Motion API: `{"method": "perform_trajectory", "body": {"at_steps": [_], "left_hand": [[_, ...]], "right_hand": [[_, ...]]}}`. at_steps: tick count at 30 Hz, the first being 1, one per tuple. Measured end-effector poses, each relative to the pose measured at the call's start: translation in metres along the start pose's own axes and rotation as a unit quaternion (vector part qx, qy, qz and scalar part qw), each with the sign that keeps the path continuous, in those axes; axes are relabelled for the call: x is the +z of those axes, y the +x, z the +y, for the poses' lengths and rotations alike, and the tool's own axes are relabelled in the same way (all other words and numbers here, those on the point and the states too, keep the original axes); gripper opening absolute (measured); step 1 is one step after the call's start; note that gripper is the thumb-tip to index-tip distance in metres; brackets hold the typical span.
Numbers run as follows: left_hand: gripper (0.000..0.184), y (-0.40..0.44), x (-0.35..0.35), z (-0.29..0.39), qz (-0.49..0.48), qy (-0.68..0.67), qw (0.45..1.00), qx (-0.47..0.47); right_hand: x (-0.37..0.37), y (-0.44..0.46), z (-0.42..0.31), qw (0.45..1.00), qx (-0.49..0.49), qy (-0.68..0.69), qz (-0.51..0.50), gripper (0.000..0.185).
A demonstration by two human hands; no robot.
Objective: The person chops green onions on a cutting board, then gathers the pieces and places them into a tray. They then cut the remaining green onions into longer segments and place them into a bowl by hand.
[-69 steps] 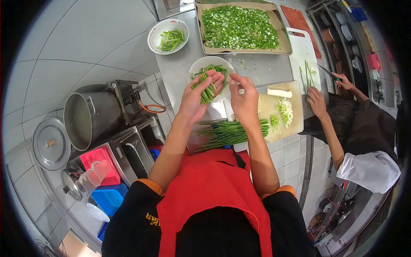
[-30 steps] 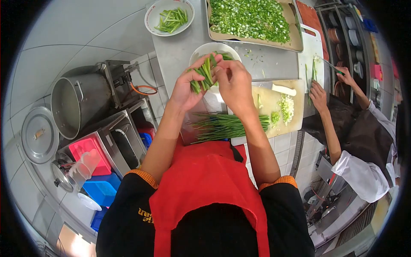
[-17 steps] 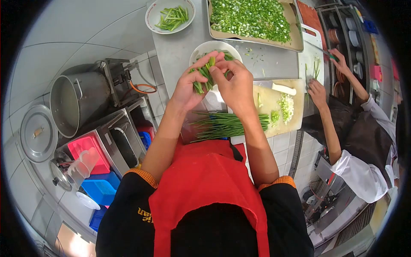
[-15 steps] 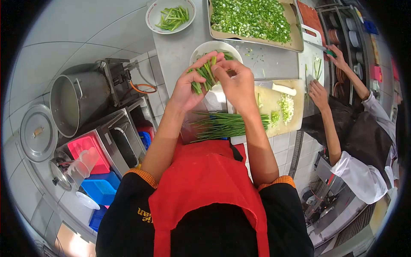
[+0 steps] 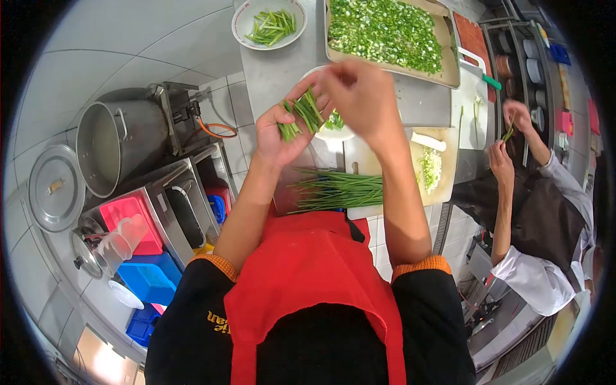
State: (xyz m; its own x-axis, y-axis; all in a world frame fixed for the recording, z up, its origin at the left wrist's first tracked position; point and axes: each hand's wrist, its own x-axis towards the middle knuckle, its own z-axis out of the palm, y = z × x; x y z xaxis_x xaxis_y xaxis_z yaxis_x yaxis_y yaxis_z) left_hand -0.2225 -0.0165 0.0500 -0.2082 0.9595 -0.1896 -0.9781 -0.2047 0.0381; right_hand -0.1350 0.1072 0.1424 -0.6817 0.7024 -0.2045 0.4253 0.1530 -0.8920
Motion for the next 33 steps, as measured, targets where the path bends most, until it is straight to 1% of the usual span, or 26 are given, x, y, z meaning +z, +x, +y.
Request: {"method": "perform_trajectory", "body": {"at_steps": [1, 3, 4, 7, 9, 10, 12, 13, 15, 16, 19, 21, 22, 24, 25, 26, 28, 29, 31, 32, 33], "left_hand": [[0.088, -0.001, -0.001, 0.001, -0.004, 0.001, 1.0, -0.008], [0.088, 0.003, 0.001, -0.001, -0.016, 0.019, 1.0, -0.001], [0.089, 0.005, 0.002, -0.004, -0.032, 0.036, 0.999, 0.005], [0.089, 0.007, 0.0, -0.007, -0.035, 0.04, 0.999, -0.001], [0.089, 0.008, -0.001, -0.006, -0.036, 0.032, 0.999, -0.008], [0.089, 0.008, -0.001, -0.004, -0.035, 0.025, 0.999, -0.01], [0.089, 0.01, 0.001, -0.005, -0.029, 0.033, 0.999, -0.004], [0.089, 0.011, 0.001, -0.005, -0.023, 0.04, 0.999, 0.0], [0.089, 0.011, -0.001, -0.006, -0.038, 0.041, 0.998, 0.003], [0.09, 0.011, -0.003, -0.006, -0.053, 0.042, 0.998, 0.003], [0.09, 0.009, -0.003, -0.006, -0.048, 0.019, 0.999, 0.003], [0.091, 0.007, 0.0, -0.004, -0.045, 0.011, 0.999, 0.004], [0.091, 0.007, 0.002, -0.003, -0.045, 0.004, 0.999, 0.004], [0.091, 0.008, -0.002, -0.003, -0.045, -0.004, 0.999, 0.005], [0.092, 0.008, -0.003, -0.003, -0.047, -0.013, 0.999, 0.007], [0.092, 0.008, -0.003, -0.003, -0.046, -0.011, 0.999, 0.0], [0.092, 0.009, -0.002, -0.005, -0.037, -0.022, 0.999, -0.002], [0.092, 0.008, -0.001, -0.006, -0.038, -0.022, 0.999, -0.009], [0.093, 0.008, 0.001, -0.006, -0.024, -0.005, 1.0, -0.005], [0.093, 0.008, 0.001, -0.006, -0.025, -0.005, 1.0, -0.004], [0.094, 0.008, 0.0, -0.004, -0.019, 0.004, 1.0, -0.008]], "right_hand": [[0.003, -0.01, 0.005, 1.0, 0.0, 0.001, -0.003, 0.022], [0.008, -0.026, 0.021, 0.994, -0.05, -0.095, 0.001, 0.02], [0.009, -0.028, 0.025, 0.994, -0.045, -0.094, 0.003, 0.02], [0.008, -0.029, 0.034, 0.995, -0.043, -0.085, 0.023, 0.017], [0.003, -0.028, 0.038, 0.999, 0.015, -0.04, -0.015, 0.018], [-0.001, -0.028, 0.036, 0.999, 0.014, -0.04, -0.015, 0.018], [-0.005, -0.029, 0.031, 0.996, 0.083, 0.005, -0.032, 0.019], [-0.002, -0.029, 0.032, 0.996, 0.081, 0.004, -0.035, 0.019], [0.005, -0.03, 0.037, 0.997, -0.033, -0.064, -0.001, 0.019], [0.005, -0.03, 0.038, 0.997, -0.033, -0.065, -0.002, 0.019], [0.002, -0.027, 0.04, 0.998, -0.03, -0.063, -0.012, 0.019], [-0.007, -0.027, 0.037, 0.994, 0.084, 0.029, -0.071, 0.018], [-0.011, -0.025, 0.034, 0.993, 0.085, 0.03, -0.071, 0.018], [-0.018, -0.018, 0.026, 0.987, 0.134, 0.064, -0.054, 0.021], [-0.022, -0.01, 0.022, 0.992, 0.1, 0.039, -0.071, 0.023], [-0.023, 0.003, 0.015, 0.992, 0.102, 0.042, -0.066, 0.023], [-0.017, 0.026, 0.003, 0.994, -0.012, 0.104, -0.021, 0.024], [-0.011, 0.028, 0.0, 0.994, -0.01, 0.105, -0.015, 0.024], [-0.003, 0.034, -0.005, 0.977, -0.163, 0.098, 0.1, 0.024], [-0.004, 0.027, -0.004, 0.977, -0.164, 0.099, 0.099, 0.024], [-0.005, 0.012, -0.001, 0.989, -0.129, 0.031, 0.072, 0.022]]}}
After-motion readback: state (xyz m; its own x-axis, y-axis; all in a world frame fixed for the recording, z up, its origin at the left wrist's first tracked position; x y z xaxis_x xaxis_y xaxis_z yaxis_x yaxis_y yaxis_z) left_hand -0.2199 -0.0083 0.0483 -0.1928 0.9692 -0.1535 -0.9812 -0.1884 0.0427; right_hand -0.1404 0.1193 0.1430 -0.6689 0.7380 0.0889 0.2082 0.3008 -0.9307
